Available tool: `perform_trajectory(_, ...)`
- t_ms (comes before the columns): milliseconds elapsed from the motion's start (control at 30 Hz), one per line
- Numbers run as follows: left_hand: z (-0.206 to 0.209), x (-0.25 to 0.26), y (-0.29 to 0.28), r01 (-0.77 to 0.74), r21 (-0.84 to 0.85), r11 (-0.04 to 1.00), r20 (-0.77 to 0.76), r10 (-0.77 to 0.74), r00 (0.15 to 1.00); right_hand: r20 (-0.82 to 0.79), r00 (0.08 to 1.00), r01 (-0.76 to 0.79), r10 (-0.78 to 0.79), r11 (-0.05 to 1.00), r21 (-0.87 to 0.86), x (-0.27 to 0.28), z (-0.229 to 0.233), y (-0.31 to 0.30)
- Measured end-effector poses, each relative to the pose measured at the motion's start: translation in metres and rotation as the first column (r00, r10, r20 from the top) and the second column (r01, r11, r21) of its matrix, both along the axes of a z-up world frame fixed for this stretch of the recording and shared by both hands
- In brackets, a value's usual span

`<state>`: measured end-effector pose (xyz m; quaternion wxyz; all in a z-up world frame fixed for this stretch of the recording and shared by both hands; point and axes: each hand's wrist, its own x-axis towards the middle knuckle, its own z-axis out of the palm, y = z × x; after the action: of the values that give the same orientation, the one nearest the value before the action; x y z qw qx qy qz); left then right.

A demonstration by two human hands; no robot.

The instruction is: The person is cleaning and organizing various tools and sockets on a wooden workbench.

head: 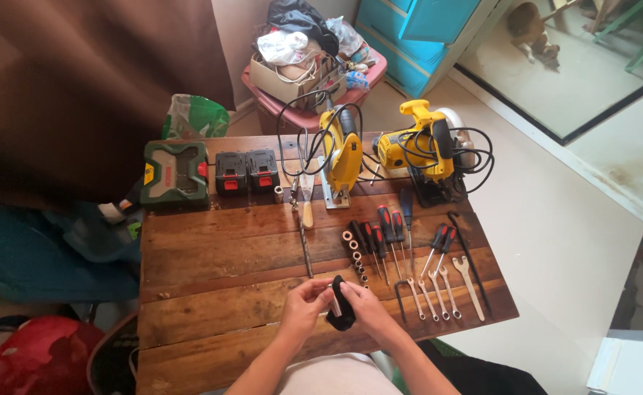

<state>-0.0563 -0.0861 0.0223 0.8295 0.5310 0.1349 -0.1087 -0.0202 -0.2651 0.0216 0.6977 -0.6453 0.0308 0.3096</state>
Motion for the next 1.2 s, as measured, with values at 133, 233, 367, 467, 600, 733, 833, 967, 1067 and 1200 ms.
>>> perform_trajectory(133, -0.016, 0.008, 0.006, -0.037, -0.008, 0.999, 0.054, 0.037, 0.998, 0.052, 0.997, -0.059, 0.063, 0.995, -0.08, -0.002, 0.011, 0.004)
perform_trajectory(233, -0.025, 0.01, 0.008, -0.114, 0.164, 0.98, 0.04, 0.109, 0.993, 0.157, 0.975, -0.12, 0.159, 0.965, -0.234, -0.006, 0.041, 0.012)
perform_trajectory(367, -0.027, 0.012, 0.012, -0.188, 0.174, 0.967, 0.061, 0.18, 0.982, 0.17, 0.962, -0.151, 0.213, 0.936, -0.319, -0.007, 0.066, 0.019)
perform_trajectory(467, -0.042, 0.017, 0.012, -0.252, 0.189, 0.949, 0.013, 0.254, 0.967, 0.184, 0.957, -0.167, 0.225, 0.945, -0.282, -0.005, 0.075, 0.021)
perform_trajectory(600, -0.054, 0.017, 0.012, -0.311, 0.054, 0.949, -0.085, 0.314, 0.946, 0.683, 0.662, -0.221, 0.309, 0.951, -0.215, -0.006, 0.078, 0.024)
perform_trajectory(733, -0.05, 0.014, 0.014, -0.262, 0.032, 0.965, -0.152, 0.263, 0.953, 0.253, 0.95, -0.139, 0.182, 0.975, -0.176, -0.01, 0.089, 0.036)
perform_trajectory(833, -0.043, 0.013, 0.015, -0.227, -0.051, 0.973, -0.145, 0.218, 0.965, 0.173, 0.972, -0.103, 0.157, 0.952, -0.289, -0.009, 0.101, 0.042)
perform_trajectory(967, -0.038, 0.014, 0.017, -0.188, -0.035, 0.982, -0.183, 0.179, 0.967, 0.301, 0.948, 0.0, 0.104, 0.945, -0.327, -0.009, 0.097, 0.044)
perform_trajectory(1067, -0.04, 0.012, 0.015, -0.154, -0.013, 0.988, -0.132, 0.151, 0.98, 0.362, 0.931, 0.089, 0.052, 0.928, -0.362, -0.004, 0.08, 0.037)
perform_trajectory(1200, -0.018, 0.008, 0.011, -0.087, 0.047, 0.995, -0.039, 0.089, 0.995, 0.395, 0.918, 0.242, -0.009, 0.803, -0.544, 0.002, 0.074, 0.032)
